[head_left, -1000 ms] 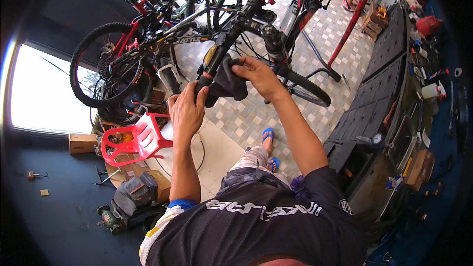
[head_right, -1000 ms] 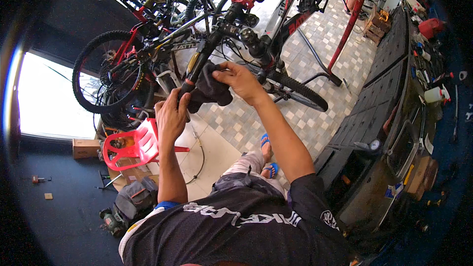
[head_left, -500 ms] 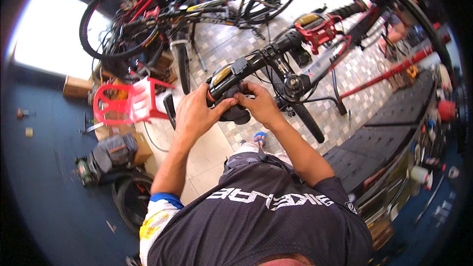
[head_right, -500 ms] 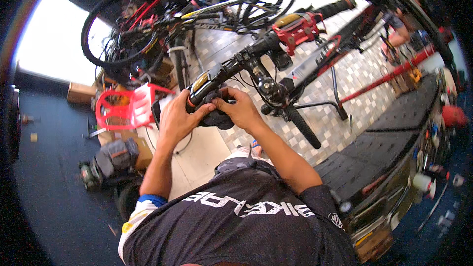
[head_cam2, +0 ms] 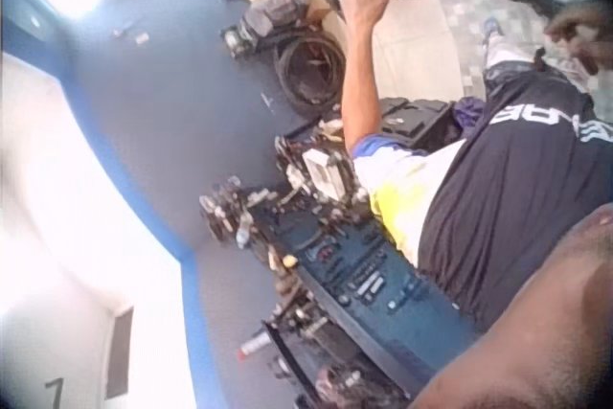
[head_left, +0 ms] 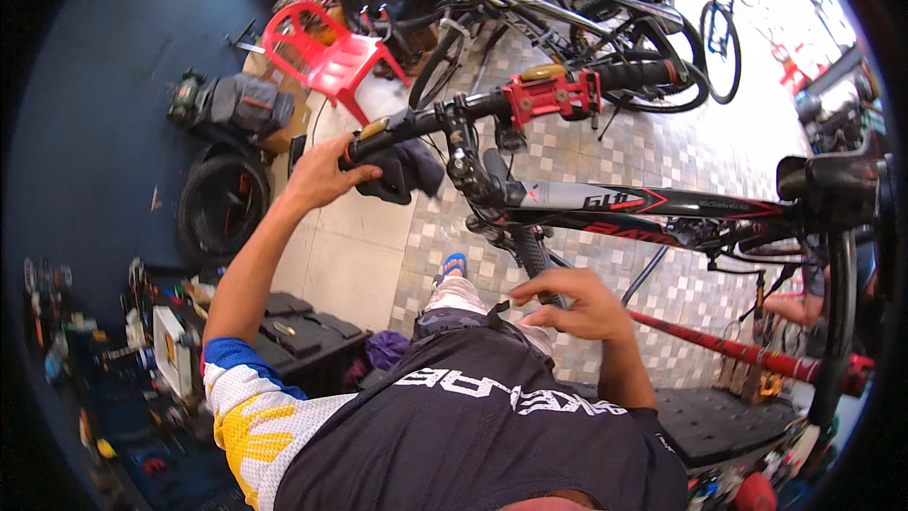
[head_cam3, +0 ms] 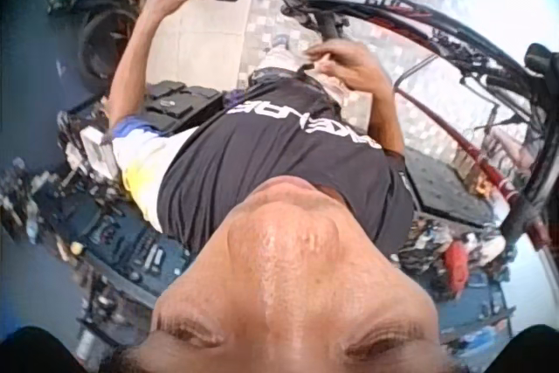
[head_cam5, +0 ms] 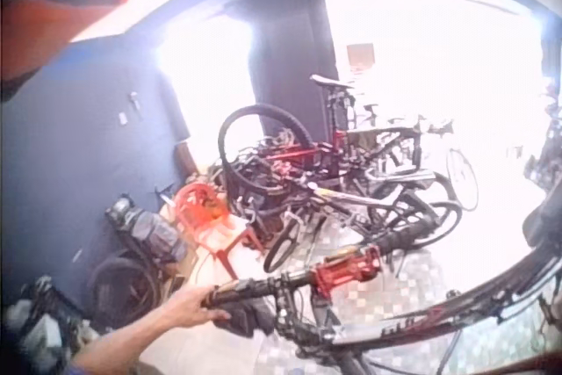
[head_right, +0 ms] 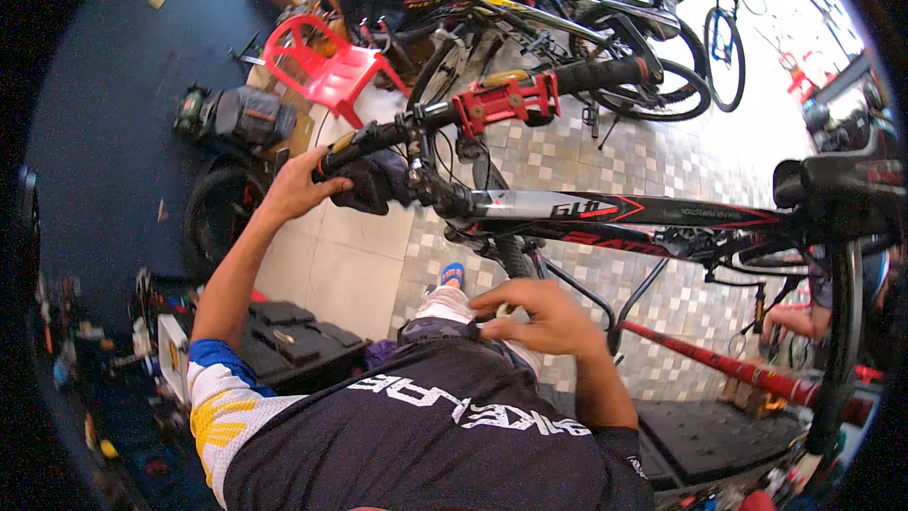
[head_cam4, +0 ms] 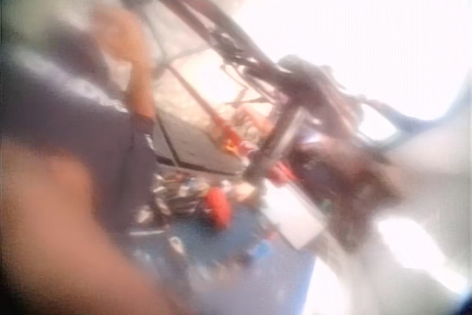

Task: The person cleans a bicycle cassette with a brush and solvent, then wipes the handlebars of a bicycle with a cloth. The cassette is handled and brushed on a workbench, and the handlebars are wiped while the bicycle is mounted on a stand.

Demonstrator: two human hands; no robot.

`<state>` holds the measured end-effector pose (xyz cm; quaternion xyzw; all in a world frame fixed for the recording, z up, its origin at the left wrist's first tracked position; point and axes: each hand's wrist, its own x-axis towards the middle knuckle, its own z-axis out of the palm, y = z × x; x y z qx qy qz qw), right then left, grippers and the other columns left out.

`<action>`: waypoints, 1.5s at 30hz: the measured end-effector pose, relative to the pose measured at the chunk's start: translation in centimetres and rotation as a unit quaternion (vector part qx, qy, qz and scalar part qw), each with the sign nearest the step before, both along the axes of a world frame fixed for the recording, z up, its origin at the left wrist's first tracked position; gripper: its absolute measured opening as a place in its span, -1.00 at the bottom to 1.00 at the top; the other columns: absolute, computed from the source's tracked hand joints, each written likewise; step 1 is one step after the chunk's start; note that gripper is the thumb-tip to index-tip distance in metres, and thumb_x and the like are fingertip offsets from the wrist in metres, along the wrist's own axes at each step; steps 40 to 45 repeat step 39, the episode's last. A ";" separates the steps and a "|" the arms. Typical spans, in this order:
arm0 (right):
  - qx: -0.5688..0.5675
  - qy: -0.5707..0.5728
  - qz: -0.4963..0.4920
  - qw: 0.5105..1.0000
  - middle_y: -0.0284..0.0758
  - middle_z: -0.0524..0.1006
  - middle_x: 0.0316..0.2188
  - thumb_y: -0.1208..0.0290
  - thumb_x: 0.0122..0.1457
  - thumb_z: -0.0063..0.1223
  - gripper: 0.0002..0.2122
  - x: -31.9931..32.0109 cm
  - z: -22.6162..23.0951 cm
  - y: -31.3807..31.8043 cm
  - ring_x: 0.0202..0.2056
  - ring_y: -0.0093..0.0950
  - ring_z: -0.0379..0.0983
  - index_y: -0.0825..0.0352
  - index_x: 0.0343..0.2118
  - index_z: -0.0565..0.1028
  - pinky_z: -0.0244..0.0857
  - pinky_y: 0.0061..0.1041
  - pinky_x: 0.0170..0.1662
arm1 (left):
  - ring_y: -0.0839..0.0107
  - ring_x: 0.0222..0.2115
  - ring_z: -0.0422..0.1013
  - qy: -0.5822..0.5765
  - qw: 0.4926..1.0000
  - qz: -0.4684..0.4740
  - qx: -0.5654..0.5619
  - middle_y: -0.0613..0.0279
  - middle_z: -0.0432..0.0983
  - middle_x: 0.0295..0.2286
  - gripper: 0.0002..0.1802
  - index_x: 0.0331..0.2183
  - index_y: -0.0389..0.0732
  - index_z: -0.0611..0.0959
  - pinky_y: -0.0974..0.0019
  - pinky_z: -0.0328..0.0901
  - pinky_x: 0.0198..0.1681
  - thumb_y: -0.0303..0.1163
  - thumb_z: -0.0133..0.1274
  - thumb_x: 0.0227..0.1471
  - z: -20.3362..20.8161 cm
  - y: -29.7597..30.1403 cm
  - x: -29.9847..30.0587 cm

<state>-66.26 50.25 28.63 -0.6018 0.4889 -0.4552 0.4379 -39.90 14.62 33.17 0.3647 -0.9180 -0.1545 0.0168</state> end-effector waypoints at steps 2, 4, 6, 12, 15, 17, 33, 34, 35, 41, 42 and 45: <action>0.002 0.019 -0.019 1.000 -0.25 0.69 -0.32 0.31 0.15 0.36 -0.73 -4.9 0.8 1.7 -0.27 -0.41 0.64 0.31 -0.13 0.67 0.46 -0.45 -0.17 | -0.05 -0.30 0.52 -0.015 0.999 0.049 0.003 -0.06 0.56 -0.41 -0.29 -0.30 -0.27 0.61 0.03 0.34 -0.25 0.23 0.38 -0.12 0.5 1.5 0.7; -0.032 0.121 -0.139 0.982 -0.25 0.69 -0.33 0.33 0.14 0.36 -0.78 -8.8 2.4 1.8 -0.28 -0.41 0.63 0.33 -0.21 0.67 0.46 -0.45 -0.18 | -0.04 -0.29 0.52 -0.036 0.996 0.076 0.013 -0.06 0.58 -0.40 -0.25 -0.33 -0.28 0.59 0.05 0.34 -0.25 0.28 0.36 -0.13 1.0 3.0 0.2; -0.022 0.205 -0.300 0.932 -0.23 0.68 -0.34 0.30 0.17 0.34 -0.79 -11.9 2.5 0.7 -0.31 -0.38 0.62 0.33 -0.25 0.66 0.44 -0.44 -0.20 | -0.04 -0.29 0.53 -0.032 0.995 0.088 0.025 -0.05 0.58 -0.40 -0.25 -0.34 -0.28 0.59 0.05 0.34 -0.25 0.30 0.35 -0.12 1.4 4.5 0.1; 0.076 0.437 -0.310 0.841 -0.20 0.68 -0.36 -0.11 0.24 0.16 -0.55 -14.2 3.3 -3.8 -0.31 -0.20 0.62 0.26 -0.20 0.65 0.41 -0.21 -0.20 | -0.07 -0.29 0.54 -0.009 0.993 0.116 -0.019 -0.04 0.58 -0.40 -0.25 -0.22 -0.27 0.62 -0.01 0.36 -0.22 0.28 0.34 -0.08 -0.4 6.6 0.9; 0.159 0.446 -0.279 0.836 -0.20 0.69 -0.40 -0.21 0.24 0.09 -0.49 -13.6 3.8 -4.5 -0.29 -0.14 0.63 0.21 -0.16 0.66 0.41 -0.18 -0.20 | -0.07 -0.28 0.54 -0.014 0.989 0.145 -0.011 -0.01 0.59 -0.39 -0.26 -0.21 -0.24 0.63 -0.02 0.36 -0.22 0.28 0.33 -0.08 -0.5 6.9 0.9; 0.168 0.465 -0.292 0.819 -0.20 0.69 -0.40 -0.21 0.24 0.08 -0.51 -12.8 4.2 -4.5 -0.29 -0.14 0.63 0.19 -0.15 0.66 0.41 -0.18 -0.20 | -0.05 -0.27 0.55 -0.010 0.985 0.170 0.015 0.00 0.60 -0.38 -0.31 -0.21 -0.21 0.64 -0.02 0.36 -0.23 0.24 0.33 -0.07 0.1 7.8 0.5; 0.037 0.518 -0.203 0.830 -0.15 0.66 -0.40 -0.16 0.27 0.09 -0.53 -13.2 4.1 -2.5 -0.32 -0.11 0.62 0.22 -0.14 0.64 0.41 -0.15 -0.22 | 0.07 -0.15 0.55 -0.021 0.957 0.287 0.048 0.03 0.64 -0.25 -0.11 -0.09 -0.20 0.66 0.11 0.38 -0.10 0.42 0.28 -0.15 0.5 11.4 0.4; 0.026 0.522 -0.201 0.828 -0.15 0.67 -0.40 -0.16 0.27 0.09 -0.52 -13.4 3.9 -2.4 -0.32 -0.11 0.62 0.23 -0.14 0.64 0.41 -0.15 -0.22 | 0.08 -0.16 0.55 -0.018 0.956 0.290 0.048 0.03 0.64 -0.25 -0.11 -0.09 -0.20 0.66 0.11 0.38 -0.11 0.42 0.28 -0.15 0.3 11.5 0.2; 0.014 0.525 -0.196 0.828 -0.15 0.67 -0.40 -0.16 0.27 0.09 -0.52 -13.5 3.7 -2.5 -0.32 -0.11 0.62 0.24 -0.14 0.64 0.41 -0.15 -0.22 | 0.08 -0.16 0.56 -0.015 0.954 0.297 0.049 0.03 0.64 -0.26 -0.11 -0.09 -0.20 0.66 0.12 0.38 -0.11 0.43 0.28 -0.14 0.1 11.6 0.5; -0.004 0.520 -0.155 0.840 -0.11 0.67 -0.34 -0.16 0.27 0.08 -0.50 -13.8 3.9 -2.4 -0.28 -0.11 0.62 0.27 -0.14 0.63 0.43 -0.15 -0.20 | 0.17 -0.17 0.57 -0.032 0.950 0.306 0.060 0.04 0.64 -0.26 -0.11 -0.06 -0.18 0.67 0.13 0.38 -0.13 0.45 0.23 -0.11 -0.5 11.9 1.5; -0.004 0.520 -0.155 0.840 -0.11 0.67 -0.34 -0.16 0.27 0.08 -0.50 -13.8 3.9 -2.4 -0.28 -0.11 0.62 0.27 -0.14 0.63 0.43 -0.15 -0.20 | 0.17 -0.17 0.57 -0.032 0.950 0.306 0.060 0.04 0.64 -0.26 -0.11 -0.06 -0.18 0.67 0.13 0.38 -0.13 0.45 0.23 -0.11 -0.5 11.9 1.5; -0.004 0.520 -0.155 0.840 -0.11 0.67 -0.34 -0.16 0.27 0.08 -0.50 -13.8 3.9 -2.4 -0.28 -0.11 0.62 0.27 -0.14 0.63 0.43 -0.15 -0.20 | 0.17 -0.17 0.57 -0.032 0.950 0.306 0.060 0.04 0.64 -0.26 -0.11 -0.06 -0.18 0.67 0.13 0.38 -0.13 0.45 0.23 -0.11 -0.5 11.9 1.5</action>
